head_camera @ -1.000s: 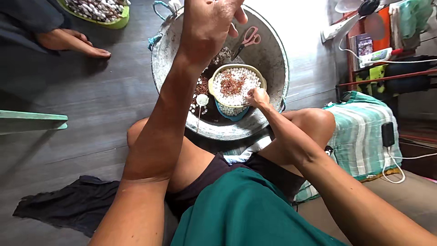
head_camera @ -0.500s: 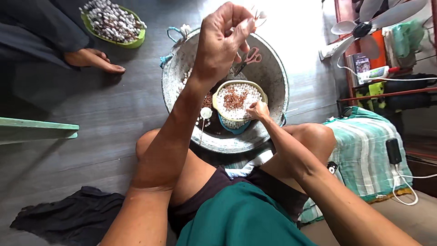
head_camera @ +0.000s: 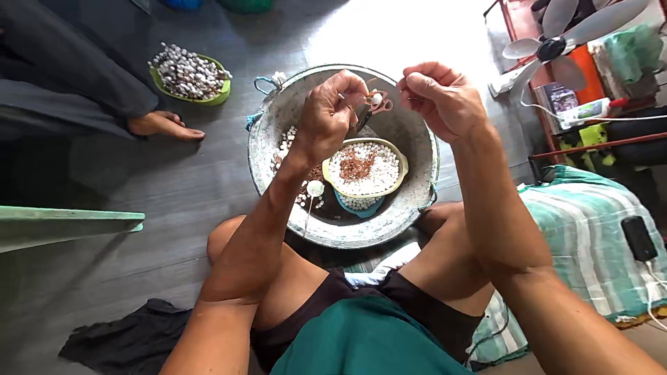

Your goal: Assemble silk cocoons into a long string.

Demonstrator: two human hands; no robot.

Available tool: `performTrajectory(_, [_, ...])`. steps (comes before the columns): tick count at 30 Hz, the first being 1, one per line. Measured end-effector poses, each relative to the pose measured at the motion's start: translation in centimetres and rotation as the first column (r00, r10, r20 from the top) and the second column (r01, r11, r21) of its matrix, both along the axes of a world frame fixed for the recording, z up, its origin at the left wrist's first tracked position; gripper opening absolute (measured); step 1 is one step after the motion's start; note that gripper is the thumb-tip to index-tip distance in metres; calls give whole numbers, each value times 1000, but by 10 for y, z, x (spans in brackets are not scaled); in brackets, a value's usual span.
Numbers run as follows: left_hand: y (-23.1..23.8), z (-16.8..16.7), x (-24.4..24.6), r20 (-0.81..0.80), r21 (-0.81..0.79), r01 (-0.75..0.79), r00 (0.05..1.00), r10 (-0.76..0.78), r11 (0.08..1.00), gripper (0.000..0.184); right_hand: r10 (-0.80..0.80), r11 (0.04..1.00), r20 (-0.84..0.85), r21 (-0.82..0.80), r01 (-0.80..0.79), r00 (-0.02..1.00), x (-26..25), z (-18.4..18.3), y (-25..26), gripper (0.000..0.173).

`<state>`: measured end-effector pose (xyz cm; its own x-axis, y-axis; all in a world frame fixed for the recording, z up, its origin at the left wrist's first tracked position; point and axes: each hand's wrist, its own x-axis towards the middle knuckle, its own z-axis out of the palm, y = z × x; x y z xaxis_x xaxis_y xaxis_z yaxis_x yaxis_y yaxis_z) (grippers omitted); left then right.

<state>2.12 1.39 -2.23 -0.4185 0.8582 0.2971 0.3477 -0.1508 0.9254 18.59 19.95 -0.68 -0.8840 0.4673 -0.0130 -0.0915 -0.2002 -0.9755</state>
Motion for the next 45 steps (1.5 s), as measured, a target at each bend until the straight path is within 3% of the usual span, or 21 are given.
performTrajectory(3, [4,-5,2,-84,-4,4,996,-4,1000,14,5,997,-75,-73,-10,997,-2,-6,-10,17])
performTrajectory(10, [10,-11,1,-353,-39,-60,935,42,997,18,-32,923,-19,-383,22,999,8,-23,-2,26])
performTrajectory(20, [5,-8,2,-457,-82,-121,886,71,989,19,-34,827,-59,-562,-5,998,6,-35,-13,21])
performTrajectory(25, [3,-6,2,-472,-89,-137,878,80,987,19,-49,756,-142,-653,-56,989,6,-38,-14,27])
performTrajectory(32, [4,-5,4,-492,-96,-142,867,77,985,18,-47,764,-164,-641,-70,985,8,-38,-13,26])
performTrajectory(38, [4,-5,6,-503,-112,-140,862,66,984,18,-112,853,-79,-519,55,991,5,-34,-18,22])
performTrajectory(45, [5,-6,10,-564,-97,-168,821,85,981,18,-113,942,-59,-325,88,992,3,-35,-23,17])
